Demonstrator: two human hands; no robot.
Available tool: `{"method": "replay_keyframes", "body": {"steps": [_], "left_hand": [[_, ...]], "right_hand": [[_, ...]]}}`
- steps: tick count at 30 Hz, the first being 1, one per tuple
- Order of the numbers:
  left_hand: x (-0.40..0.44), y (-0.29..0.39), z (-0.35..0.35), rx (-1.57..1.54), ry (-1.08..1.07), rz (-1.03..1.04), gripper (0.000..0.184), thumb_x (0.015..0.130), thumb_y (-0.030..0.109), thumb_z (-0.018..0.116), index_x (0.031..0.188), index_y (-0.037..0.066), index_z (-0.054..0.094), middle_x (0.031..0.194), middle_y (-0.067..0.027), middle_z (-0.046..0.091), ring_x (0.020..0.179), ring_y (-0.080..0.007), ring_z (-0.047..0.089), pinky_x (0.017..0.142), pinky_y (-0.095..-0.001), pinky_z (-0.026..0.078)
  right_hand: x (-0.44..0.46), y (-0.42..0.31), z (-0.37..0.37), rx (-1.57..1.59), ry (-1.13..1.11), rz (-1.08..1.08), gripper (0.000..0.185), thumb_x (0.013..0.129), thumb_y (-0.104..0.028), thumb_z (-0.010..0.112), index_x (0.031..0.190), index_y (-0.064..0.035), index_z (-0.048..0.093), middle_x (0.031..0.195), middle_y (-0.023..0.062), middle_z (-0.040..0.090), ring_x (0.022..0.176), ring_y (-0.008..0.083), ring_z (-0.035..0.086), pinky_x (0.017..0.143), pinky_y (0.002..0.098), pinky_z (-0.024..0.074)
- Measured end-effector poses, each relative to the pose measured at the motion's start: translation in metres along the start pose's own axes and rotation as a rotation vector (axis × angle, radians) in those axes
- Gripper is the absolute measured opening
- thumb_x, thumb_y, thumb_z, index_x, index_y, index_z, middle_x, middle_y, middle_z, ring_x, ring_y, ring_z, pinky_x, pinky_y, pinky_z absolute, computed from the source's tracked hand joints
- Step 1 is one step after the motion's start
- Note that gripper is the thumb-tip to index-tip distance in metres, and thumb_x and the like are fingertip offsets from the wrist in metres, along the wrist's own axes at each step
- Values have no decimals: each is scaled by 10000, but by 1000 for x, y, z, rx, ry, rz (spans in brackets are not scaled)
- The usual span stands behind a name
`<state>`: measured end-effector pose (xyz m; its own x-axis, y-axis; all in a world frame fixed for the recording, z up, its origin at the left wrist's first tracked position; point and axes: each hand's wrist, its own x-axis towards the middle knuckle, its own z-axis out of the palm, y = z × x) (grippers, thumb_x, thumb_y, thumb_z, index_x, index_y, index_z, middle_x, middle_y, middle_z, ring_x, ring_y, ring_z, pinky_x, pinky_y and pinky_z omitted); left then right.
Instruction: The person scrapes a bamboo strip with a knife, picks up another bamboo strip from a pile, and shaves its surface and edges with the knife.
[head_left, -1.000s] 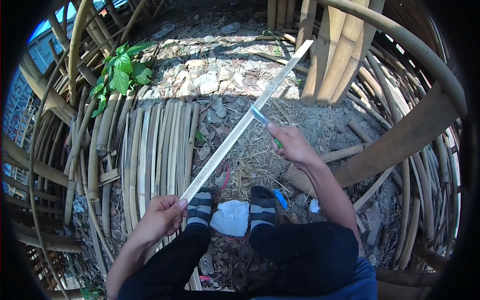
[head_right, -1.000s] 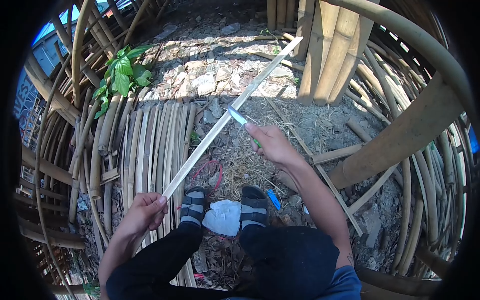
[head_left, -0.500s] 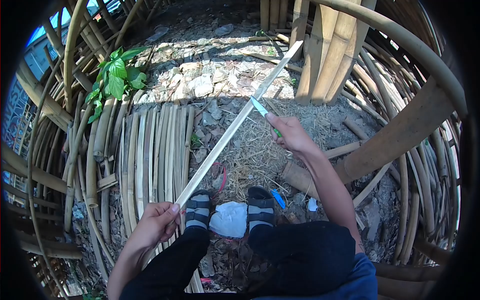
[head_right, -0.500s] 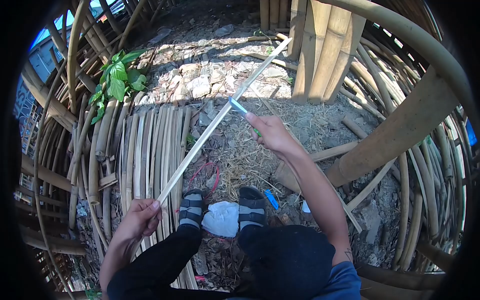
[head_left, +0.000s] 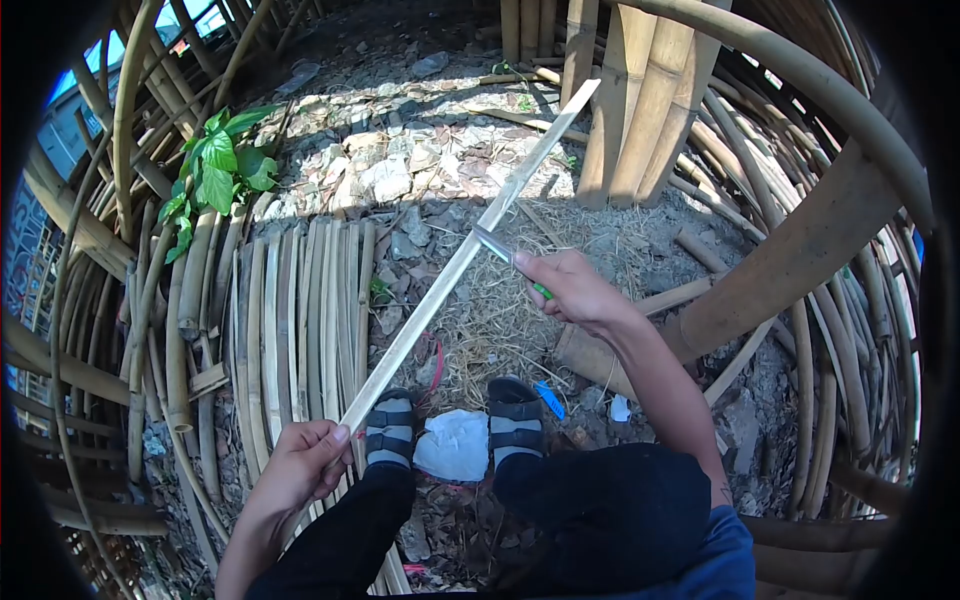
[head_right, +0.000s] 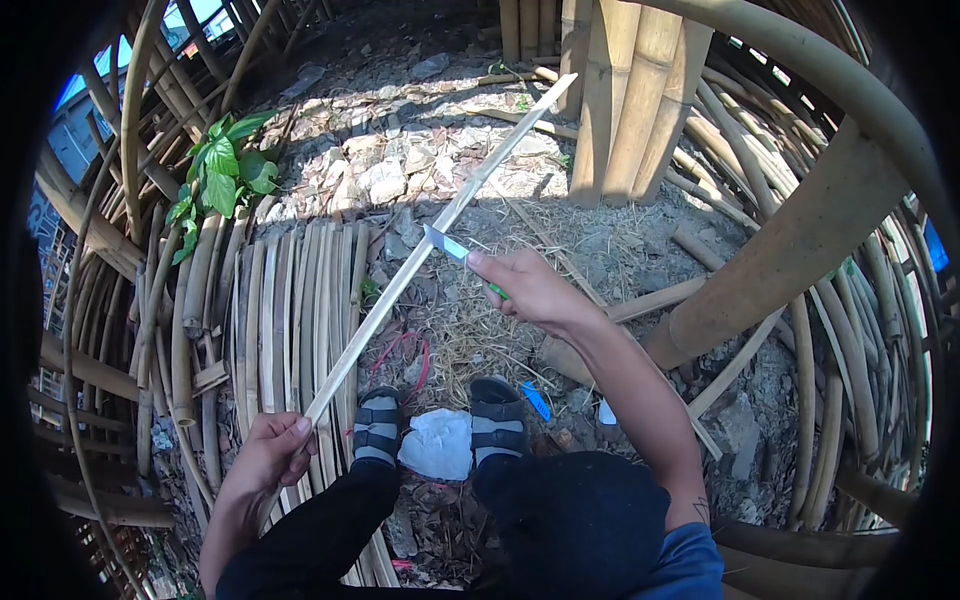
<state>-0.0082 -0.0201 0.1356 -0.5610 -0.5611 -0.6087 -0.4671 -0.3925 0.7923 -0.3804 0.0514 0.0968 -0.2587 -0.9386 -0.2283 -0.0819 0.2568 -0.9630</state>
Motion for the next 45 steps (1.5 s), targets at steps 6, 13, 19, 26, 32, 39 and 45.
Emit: {"method": "replay_keyframes", "body": {"steps": [6, 13, 19, 26, 32, 39, 45], "left_hand": [[0, -2, 0, 112, 67, 39, 370, 1002, 296, 531, 769, 13, 577, 478, 2, 444, 360, -64, 361, 355, -232, 252], [-1, 3, 5, 179, 160, 68, 356, 1002, 264, 533, 750, 16, 573, 474, 4, 443, 362, -60, 354, 359, -234, 248], [-3, 0, 5, 159, 161, 74, 335, 1000, 245, 537, 763, 11, 572, 478, 13, 434, 375, -53, 347, 362, -238, 239], [-3, -1, 5, 150, 132, 18, 345, 996, 263, 537, 767, 7, 568, 474, 0, 437, 354, -68, 350, 350, -242, 242], [5, -3, -1, 224, 176, 80, 300, 978, 264, 580, 852, 1, 653, 530, 27, 483, 431, -35, 404, 404, -229, 291], [13, -3, 2, 585, 261, 204, 196, 900, 153, 628, 980, -23, 662, 614, -121, 598, 515, -169, 573, 511, -349, 435], [29, -10, 8, 676, 402, 399, 206, 878, 125, 647, 1000, -40, 661, 771, -175, 620, 689, -247, 599, 623, -379, 452]], "right_hand": [[5, -3, -12, 2, 131, 18, 566, 981, -497, 496, 568, -111, 462, 487, -40, 360, 415, 64, 296, 396, 236, 222], [8, 0, -12, -25, 97, 71, 564, 977, -506, 500, 588, -99, 483, 488, -34, 377, 419, 53, 301, 402, 233, 224], [22, 8, -39, -56, 111, 30, 556, 981, -495, 499, 594, -96, 488, 492, -40, 381, 419, 55, 301, 403, 237, 224], [32, 23, -39, -25, 367, -18, 525, 983, -454, 515, 619, -75, 506, 530, -23, 412, 449, 73, 337, 419, 248, 249], [2, 11, -34, 167, 295, 77, 496, 998, -460, 464, 673, -87, 505, 523, -40, 374, 442, 56, 318, 401, 235, 232], [-10, 35, 53, 283, -87, -256, 322, 1038, -336, 409, 961, -51, 539, 673, -19, 468, 528, 46, 387, 452, 222, 303], [-13, 49, 128, 350, -413, 46, 371, 1043, -358, 404, 938, -33, 549, 636, -21, 446, 542, 66, 421, 474, 216, 336]]}}
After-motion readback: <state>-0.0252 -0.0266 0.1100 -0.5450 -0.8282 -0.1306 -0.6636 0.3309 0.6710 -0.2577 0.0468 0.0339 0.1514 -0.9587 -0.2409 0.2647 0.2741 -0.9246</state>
